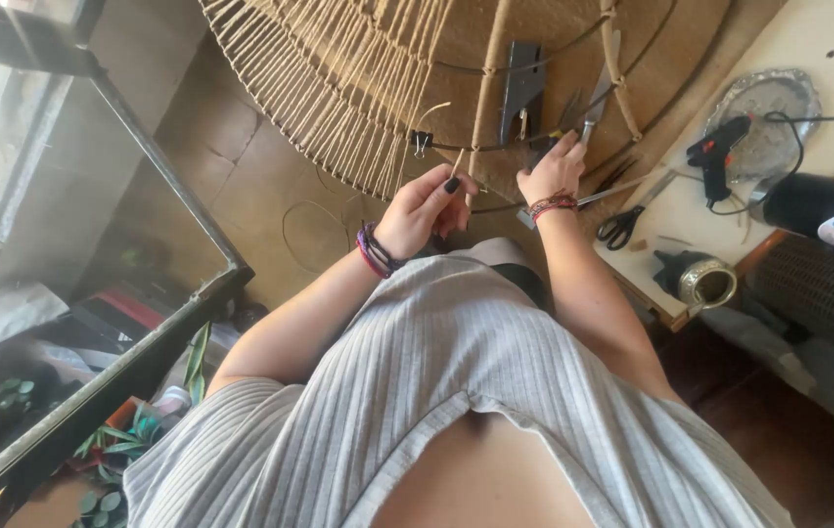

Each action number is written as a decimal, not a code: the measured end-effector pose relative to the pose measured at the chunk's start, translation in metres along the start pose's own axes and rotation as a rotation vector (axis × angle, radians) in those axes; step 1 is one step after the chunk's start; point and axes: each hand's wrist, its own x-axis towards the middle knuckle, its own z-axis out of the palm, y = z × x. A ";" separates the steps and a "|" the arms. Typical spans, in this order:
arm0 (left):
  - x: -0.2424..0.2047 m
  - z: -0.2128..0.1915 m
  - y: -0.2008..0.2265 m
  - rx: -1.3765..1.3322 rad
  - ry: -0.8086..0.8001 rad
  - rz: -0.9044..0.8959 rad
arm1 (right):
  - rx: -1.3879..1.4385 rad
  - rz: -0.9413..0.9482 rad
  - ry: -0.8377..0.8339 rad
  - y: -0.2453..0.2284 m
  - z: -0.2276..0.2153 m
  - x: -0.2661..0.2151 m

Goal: Trimming and gluing wicker or twine components onto a large circular furniture frame using hand tools.

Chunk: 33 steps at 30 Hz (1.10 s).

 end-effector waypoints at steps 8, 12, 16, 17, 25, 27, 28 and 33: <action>0.015 -0.003 0.017 0.024 0.015 0.000 | 0.214 0.076 -0.042 0.027 0.018 0.009; 0.023 0.000 0.026 0.054 0.004 -0.005 | 0.708 0.304 -0.312 0.017 -0.054 -0.052; 0.034 0.001 0.022 0.109 -0.003 0.027 | 1.408 0.487 -0.355 0.037 -0.082 -0.101; 0.036 0.002 0.027 0.123 -0.002 0.032 | 1.287 0.326 -0.368 0.036 -0.099 -0.112; 0.036 0.011 0.049 0.241 -0.055 0.072 | 0.551 -0.425 -0.058 0.004 -0.177 -0.118; 0.030 0.012 0.053 0.314 -0.064 0.079 | 0.412 -0.538 0.022 -0.008 -0.183 -0.112; 0.028 0.012 0.052 0.317 -0.065 0.079 | 0.414 -0.538 0.023 -0.015 -0.188 -0.112; 0.015 0.004 0.052 0.426 -0.080 0.100 | 0.405 -0.649 -0.019 -0.043 -0.200 -0.117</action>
